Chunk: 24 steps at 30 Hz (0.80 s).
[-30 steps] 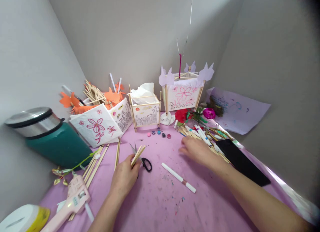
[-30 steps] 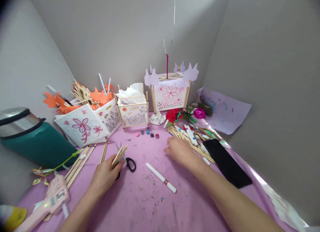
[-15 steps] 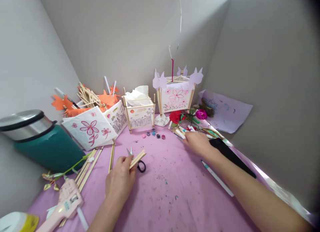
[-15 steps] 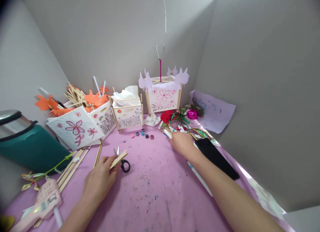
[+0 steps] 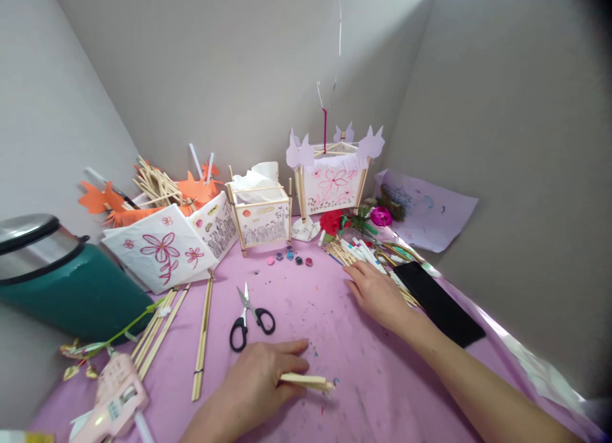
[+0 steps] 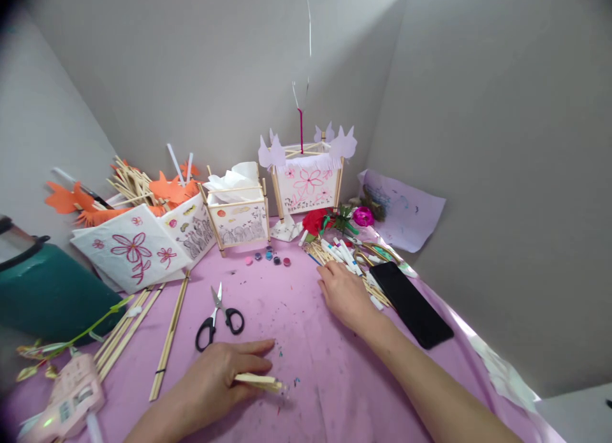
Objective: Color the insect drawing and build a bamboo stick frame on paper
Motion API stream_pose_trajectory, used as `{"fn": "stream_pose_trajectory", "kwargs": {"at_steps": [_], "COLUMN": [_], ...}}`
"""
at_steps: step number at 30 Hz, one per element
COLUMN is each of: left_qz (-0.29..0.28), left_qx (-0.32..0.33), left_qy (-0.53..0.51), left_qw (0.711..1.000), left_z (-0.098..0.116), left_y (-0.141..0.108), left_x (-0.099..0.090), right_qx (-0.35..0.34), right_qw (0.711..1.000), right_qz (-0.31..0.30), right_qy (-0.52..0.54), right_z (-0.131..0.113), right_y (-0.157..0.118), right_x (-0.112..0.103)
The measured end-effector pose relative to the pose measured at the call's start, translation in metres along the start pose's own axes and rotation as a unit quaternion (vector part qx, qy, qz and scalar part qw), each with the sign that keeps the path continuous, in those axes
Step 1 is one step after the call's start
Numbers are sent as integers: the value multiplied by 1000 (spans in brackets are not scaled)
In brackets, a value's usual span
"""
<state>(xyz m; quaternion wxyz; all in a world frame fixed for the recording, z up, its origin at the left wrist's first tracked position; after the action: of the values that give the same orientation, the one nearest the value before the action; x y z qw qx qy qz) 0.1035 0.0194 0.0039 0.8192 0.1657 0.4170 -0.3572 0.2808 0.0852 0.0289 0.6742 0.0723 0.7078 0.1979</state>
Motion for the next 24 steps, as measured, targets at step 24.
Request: {"fn": "stream_pose_trajectory", "kwargs": {"at_steps": [24], "left_qz": [5], "left_qx": [-75], "left_qy": [103], "left_qw": [992], "left_z": [-13], "left_y": [3], "left_x": [13], "right_qx": [364], "right_qw": [909], "right_qz": [204], "right_qy": [21], "right_z": [124], "right_y": [-320], "right_x": [-48]}}
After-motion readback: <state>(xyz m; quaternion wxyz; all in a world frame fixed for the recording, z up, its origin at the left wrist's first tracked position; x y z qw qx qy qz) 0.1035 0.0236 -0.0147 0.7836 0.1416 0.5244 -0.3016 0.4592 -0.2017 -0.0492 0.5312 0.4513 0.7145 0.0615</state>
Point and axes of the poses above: each hand's wrist, its own y-axis towards the middle knuckle, its own x-axis out of the palm, z = x × y, the point moved 10 cm from there along y, towards the middle knuckle, and after that the axes turned 8 degrees about z, right-handed, at the moved point
